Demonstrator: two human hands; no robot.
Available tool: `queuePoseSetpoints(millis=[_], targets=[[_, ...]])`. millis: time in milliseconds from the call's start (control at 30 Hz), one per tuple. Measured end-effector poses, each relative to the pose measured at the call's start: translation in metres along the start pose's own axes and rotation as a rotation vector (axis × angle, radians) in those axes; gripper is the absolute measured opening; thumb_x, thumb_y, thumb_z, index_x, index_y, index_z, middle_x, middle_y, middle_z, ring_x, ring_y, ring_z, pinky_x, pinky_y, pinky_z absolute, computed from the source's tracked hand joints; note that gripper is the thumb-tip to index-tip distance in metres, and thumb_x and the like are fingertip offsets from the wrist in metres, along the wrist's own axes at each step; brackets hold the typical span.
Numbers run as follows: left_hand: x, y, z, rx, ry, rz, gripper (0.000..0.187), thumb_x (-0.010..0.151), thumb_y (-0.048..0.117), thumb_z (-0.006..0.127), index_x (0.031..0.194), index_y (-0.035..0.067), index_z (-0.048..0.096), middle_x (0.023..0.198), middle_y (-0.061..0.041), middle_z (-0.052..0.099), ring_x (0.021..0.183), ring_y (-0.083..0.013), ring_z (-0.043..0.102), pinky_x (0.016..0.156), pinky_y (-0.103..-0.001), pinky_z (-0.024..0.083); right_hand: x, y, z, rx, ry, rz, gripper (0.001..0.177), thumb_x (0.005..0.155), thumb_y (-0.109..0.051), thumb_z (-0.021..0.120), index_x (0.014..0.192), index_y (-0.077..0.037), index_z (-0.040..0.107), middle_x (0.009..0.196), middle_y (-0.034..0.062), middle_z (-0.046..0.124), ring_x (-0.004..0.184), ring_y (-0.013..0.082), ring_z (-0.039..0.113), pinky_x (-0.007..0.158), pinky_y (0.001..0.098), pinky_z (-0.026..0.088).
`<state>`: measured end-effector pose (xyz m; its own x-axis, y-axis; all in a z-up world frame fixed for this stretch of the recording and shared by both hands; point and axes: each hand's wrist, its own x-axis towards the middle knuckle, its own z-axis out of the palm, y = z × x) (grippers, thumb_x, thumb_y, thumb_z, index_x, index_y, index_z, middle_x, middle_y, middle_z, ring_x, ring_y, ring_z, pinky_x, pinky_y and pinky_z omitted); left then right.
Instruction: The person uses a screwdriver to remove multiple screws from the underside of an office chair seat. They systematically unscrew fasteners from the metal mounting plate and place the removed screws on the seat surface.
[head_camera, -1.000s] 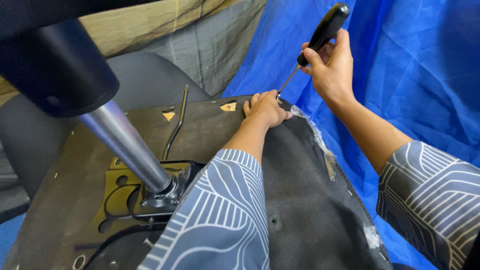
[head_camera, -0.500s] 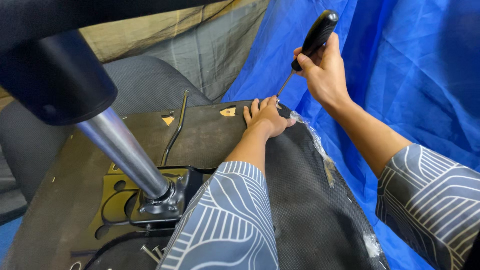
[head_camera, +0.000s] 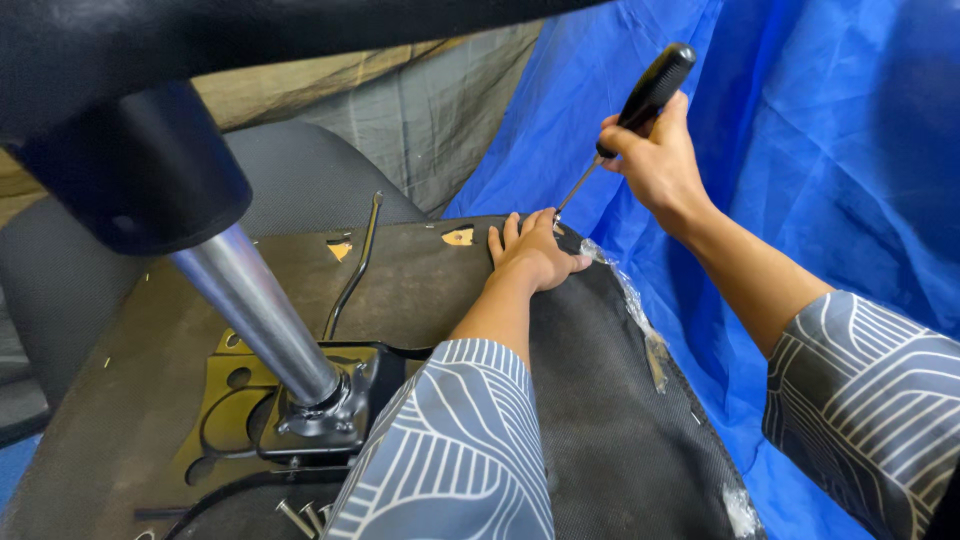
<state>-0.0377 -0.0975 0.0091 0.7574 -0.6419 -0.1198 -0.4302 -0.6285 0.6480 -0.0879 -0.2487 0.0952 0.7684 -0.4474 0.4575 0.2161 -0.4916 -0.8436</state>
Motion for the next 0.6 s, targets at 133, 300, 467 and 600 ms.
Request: queuePoseSetpoints(millis=[133,300,467,600], targets=[[-0.001,0.001,-0.003,-0.005,0.000,-0.017,0.101,0.081,0.056,0.076,0.161,0.024,0.024,0.169,0.006,0.023,0.159,-0.0263,0.002,0.126,-0.052,-0.005,0.007,-0.001,0.006,-0.087,-0.020,-0.018,0.052,0.098,-0.008,0.074,0.127,-0.004,0.032,0.110,0.0087,0.067,0.096,0.0172,0.071,0.081,0.0339,0.065],[0.005,0.003,-0.001,0.010,0.057,-0.057,0.079,0.091,0.053,0.067,0.158,0.026,0.035,0.166,0.006,0.032,0.158,-0.0237,0.015,0.127,-0.053,0.001,0.011,-0.004,0.006,-0.114,-0.096,-0.056,0.050,0.096,-0.009,0.076,0.126,-0.004,0.037,0.109,0.0076,0.068,0.097,0.0147,0.071,0.079,0.0326,0.064],[0.009,0.006,0.003,0.022,0.067,-0.013,0.067,0.100,0.032,0.055,0.161,0.030,0.027,0.154,0.004,0.047,0.153,-0.0283,0.016,0.121,-0.060,-0.001,0.006,-0.015,0.013,-0.101,-0.066,-0.042,0.044,0.091,-0.008,0.082,0.119,-0.004,0.049,0.104,0.0081,0.065,0.092,0.0151,0.071,0.073,0.0303,0.064],[0.015,0.003,0.002,-0.098,0.246,-0.048,0.049,0.099,0.021,0.057,0.145,0.036,0.060,0.138,-0.005,0.061,0.141,-0.0265,0.034,0.118,-0.053,0.011,0.005,-0.019,0.015,0.014,-0.077,0.025,0.031,0.089,-0.005,0.083,0.109,-0.001,0.060,0.098,0.0087,0.072,0.086,0.0139,0.073,0.072,0.0265,0.061]])
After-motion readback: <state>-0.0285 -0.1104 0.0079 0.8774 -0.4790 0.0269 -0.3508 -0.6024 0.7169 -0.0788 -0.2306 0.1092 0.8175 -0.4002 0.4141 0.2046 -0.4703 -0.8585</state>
